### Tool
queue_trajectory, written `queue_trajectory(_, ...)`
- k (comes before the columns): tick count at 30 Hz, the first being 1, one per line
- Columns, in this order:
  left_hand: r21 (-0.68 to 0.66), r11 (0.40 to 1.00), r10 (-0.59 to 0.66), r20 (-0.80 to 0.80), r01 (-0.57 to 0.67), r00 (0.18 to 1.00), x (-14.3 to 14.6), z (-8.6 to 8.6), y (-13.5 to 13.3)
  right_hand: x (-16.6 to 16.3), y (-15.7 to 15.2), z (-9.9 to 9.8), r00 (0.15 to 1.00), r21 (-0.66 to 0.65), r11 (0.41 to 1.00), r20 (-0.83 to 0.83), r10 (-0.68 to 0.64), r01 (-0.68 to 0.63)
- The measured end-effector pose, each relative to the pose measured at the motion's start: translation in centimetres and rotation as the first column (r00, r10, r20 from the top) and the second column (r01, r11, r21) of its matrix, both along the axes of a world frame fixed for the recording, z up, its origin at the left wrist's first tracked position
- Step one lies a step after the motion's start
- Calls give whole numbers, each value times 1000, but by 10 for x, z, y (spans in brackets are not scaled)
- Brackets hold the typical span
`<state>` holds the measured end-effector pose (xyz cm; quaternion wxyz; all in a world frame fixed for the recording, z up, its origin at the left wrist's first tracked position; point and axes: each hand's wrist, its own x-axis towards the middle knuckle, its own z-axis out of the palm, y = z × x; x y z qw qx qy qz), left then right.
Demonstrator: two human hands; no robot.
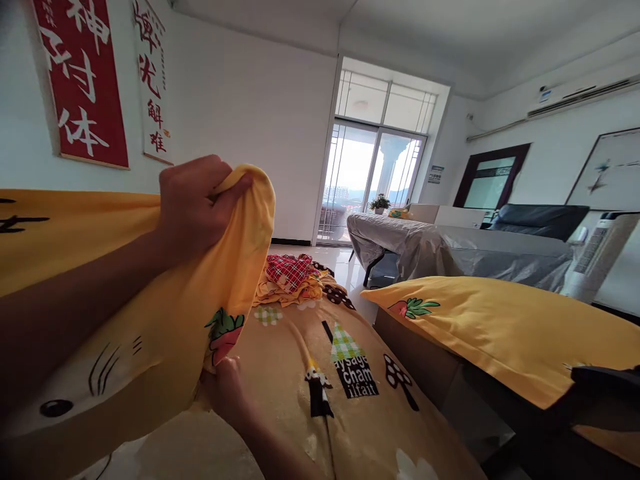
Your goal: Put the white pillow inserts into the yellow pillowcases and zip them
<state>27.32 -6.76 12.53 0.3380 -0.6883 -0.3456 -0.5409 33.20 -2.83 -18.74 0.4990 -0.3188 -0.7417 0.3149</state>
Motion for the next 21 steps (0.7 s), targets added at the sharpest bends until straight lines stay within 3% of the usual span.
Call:
queue_trajectory(4,-132,990,70,150,-50,986,-30,-9,18,51,13,0,995,-163,984,53,85,-76)
queue_trajectory(9,-186,982,51,336,13,941,-55,-9,32,106,19,-7,947,-203,974,279,158,-102)
queue_trajectory(13,-194,980,25,343,45,939,-54,-7,31,112,34,-14,916,-19,999,400,45,-40)
queue_trajectory(17,-238,969,4,288,67,957,-53,-9,29,101,54,-18,916,98,993,389,-93,59)
queue_trajectory(21,-334,937,-44,188,106,981,-46,-13,37,90,61,12,968,95,986,197,-155,138)
